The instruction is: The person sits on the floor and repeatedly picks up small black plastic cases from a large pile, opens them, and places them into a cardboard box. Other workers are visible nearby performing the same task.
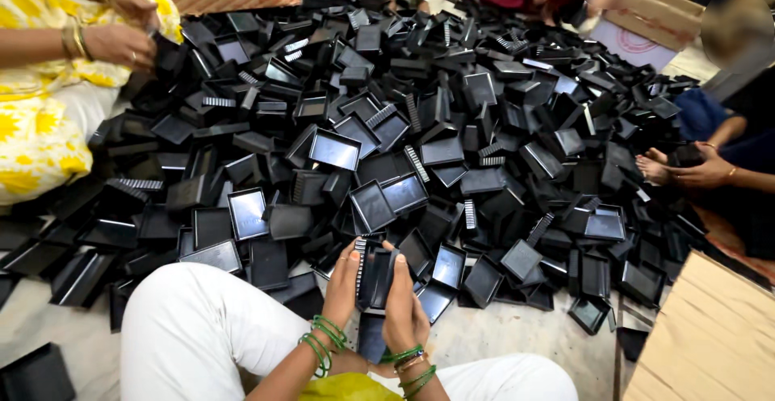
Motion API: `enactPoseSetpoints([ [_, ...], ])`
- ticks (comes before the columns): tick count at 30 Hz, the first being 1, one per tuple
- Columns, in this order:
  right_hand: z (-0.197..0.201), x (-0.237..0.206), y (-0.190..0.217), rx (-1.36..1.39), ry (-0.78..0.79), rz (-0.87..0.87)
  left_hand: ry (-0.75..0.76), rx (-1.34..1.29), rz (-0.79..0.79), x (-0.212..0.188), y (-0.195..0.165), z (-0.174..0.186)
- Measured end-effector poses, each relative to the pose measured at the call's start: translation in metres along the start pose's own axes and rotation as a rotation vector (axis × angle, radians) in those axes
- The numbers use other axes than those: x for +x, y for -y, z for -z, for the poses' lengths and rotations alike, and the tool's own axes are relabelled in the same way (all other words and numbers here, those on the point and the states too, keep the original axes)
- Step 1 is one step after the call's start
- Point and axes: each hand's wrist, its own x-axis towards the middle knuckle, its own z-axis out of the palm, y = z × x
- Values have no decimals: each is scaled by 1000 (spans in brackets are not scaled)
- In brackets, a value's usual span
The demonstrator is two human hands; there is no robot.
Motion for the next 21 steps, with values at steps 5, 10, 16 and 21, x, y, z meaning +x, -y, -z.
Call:
enactPoseSetpoints([
  [5, -9, -1, -13, -360, -31, 183, -4, 284, -7, -11, -7, -4],
  [10, -15, -1, -26, -484, -123, 191, -48, 310, -174, -25, -8, -13],
  [16, -6, 5, -23, -280, 165, 178, -65, -14, 174, -20, -9, -1],
  [21, 11, 27, -8, -814, -182, 338, 31, 188, 52, -10, -5, 15],
])
